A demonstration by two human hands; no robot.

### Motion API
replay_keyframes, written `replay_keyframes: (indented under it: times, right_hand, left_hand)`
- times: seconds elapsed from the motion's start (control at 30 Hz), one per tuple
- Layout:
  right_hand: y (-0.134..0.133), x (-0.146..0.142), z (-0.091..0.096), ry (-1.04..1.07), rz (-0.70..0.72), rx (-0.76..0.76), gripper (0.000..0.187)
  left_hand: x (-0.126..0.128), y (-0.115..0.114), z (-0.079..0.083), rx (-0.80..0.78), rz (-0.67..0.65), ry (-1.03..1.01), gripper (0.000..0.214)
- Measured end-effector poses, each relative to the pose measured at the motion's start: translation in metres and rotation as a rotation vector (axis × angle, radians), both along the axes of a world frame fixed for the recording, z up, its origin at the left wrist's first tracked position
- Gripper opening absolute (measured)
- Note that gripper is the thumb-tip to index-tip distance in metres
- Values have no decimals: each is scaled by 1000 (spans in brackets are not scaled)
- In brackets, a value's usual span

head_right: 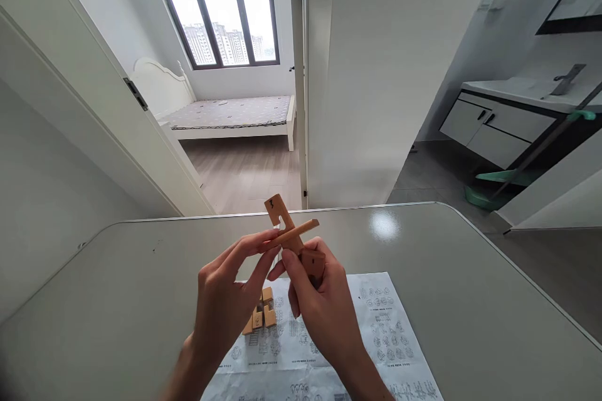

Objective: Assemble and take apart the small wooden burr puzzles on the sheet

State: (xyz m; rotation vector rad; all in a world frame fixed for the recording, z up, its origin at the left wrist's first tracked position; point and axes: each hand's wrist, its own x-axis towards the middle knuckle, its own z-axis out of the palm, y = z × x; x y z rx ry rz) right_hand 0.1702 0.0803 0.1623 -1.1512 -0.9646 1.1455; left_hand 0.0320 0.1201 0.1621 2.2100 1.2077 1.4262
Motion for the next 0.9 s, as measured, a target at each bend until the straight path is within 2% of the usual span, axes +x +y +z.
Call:
replay_keyframes:
  times: [0.17,0.4,0.63,0.8,0.9]
  right_hand:
    - [0,-1,-1,11,14,-7,36]
    - [-1,-5,1,10,-15,20,39]
    - [-1,-5,-1,44,-6,-11,39]
    - [4,3,-7,254,126,-64,38]
    - [8,8,-10,461,253,-131,42]
  left_hand:
    - [4,-2,-3,97,16,70,25]
    - [5,-2,-8,143,99,75,20]
    - [1,2,-1,136,49,79,18]
    - [-3,2,-1,179,1,57,19]
    - [-3,2,-5,115,-9,-117,20]
